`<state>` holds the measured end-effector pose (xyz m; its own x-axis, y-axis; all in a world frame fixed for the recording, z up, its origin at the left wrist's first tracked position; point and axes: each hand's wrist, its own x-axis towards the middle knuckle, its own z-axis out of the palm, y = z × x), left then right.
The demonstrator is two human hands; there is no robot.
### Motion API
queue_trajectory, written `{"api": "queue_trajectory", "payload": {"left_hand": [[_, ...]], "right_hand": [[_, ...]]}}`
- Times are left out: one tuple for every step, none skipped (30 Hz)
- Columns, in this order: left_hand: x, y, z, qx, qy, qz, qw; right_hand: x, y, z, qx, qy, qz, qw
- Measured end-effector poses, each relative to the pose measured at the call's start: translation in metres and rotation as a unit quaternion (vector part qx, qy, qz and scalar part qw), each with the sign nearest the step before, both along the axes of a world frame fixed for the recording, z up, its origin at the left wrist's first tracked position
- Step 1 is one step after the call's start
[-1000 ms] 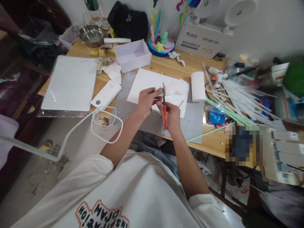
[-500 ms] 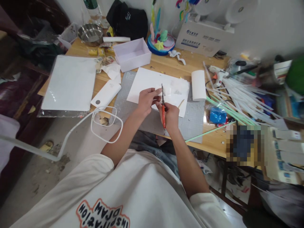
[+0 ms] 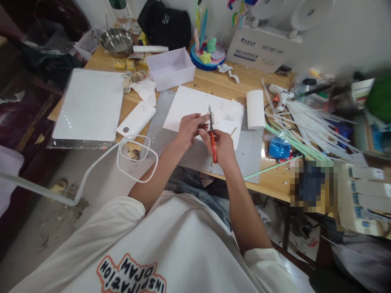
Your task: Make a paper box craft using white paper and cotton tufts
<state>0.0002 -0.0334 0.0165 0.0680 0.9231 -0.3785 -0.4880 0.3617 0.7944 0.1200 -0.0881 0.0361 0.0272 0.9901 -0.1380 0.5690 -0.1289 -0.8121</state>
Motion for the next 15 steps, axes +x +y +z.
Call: {"api": "queue_trajectory", "payload": {"left_hand": [[0.0,0.0,0.0,0.0,0.004,-0.002,1.0],[0.0,-0.001,0.001,0.001,0.006,-0.005,1.0],[0.0,-0.001,0.001,0.001,0.006,-0.009,1.0],[0.0,-0.002,0.001,0.002,0.005,-0.012,1.0],[0.0,-0.002,0.002,0.003,0.004,-0.015,1.0],[0.001,-0.002,0.002,0.003,0.002,-0.017,1.0],[0.001,-0.003,0.003,0.003,-0.001,-0.018,1.0],[0.001,-0.003,0.003,-0.001,-0.003,-0.017,1.0],[0.002,-0.003,0.003,-0.006,-0.006,-0.016,1.0],[0.002,-0.003,0.002,-0.014,-0.009,-0.015,1.0],[0.003,-0.003,0.001,-0.02,-0.014,-0.014,1.0],[0.003,-0.003,0.0,-0.025,-0.019,-0.013,0.999],[0.003,-0.003,-0.001,-0.029,-0.023,-0.013,0.999],[0.003,-0.002,-0.003,-0.029,-0.028,-0.013,0.999],[0.003,-0.002,-0.004,-0.028,-0.033,-0.013,0.999]], "right_hand": [[0.0,0.0,0.001,-0.005,0.005,-0.001,1.0],[0.001,0.0,0.001,-0.009,0.009,-0.002,1.0],[0.0,0.001,0.002,-0.009,0.012,-0.002,1.0],[0.0,0.001,0.002,-0.006,0.012,-0.003,1.0],[-0.001,0.001,0.002,0.001,0.008,-0.005,1.0],[-0.002,0.002,0.002,0.011,0.0,-0.01,1.0],[-0.003,0.002,0.001,0.023,-0.01,-0.016,1.0],[-0.004,0.003,0.001,0.034,-0.021,-0.023,0.999],[-0.005,0.003,0.0,0.042,-0.03,-0.031,0.998],[-0.006,0.003,-0.002,0.048,-0.035,-0.036,0.998],[-0.006,0.004,-0.003,0.052,-0.038,-0.039,0.997],[-0.006,0.004,-0.005,0.054,-0.039,-0.04,0.997],[-0.006,0.005,-0.006,0.057,-0.038,-0.041,0.997],[-0.006,0.005,-0.007,0.059,-0.038,-0.041,0.997],[-0.006,0.006,-0.009,0.059,-0.037,-0.043,0.997]]}}
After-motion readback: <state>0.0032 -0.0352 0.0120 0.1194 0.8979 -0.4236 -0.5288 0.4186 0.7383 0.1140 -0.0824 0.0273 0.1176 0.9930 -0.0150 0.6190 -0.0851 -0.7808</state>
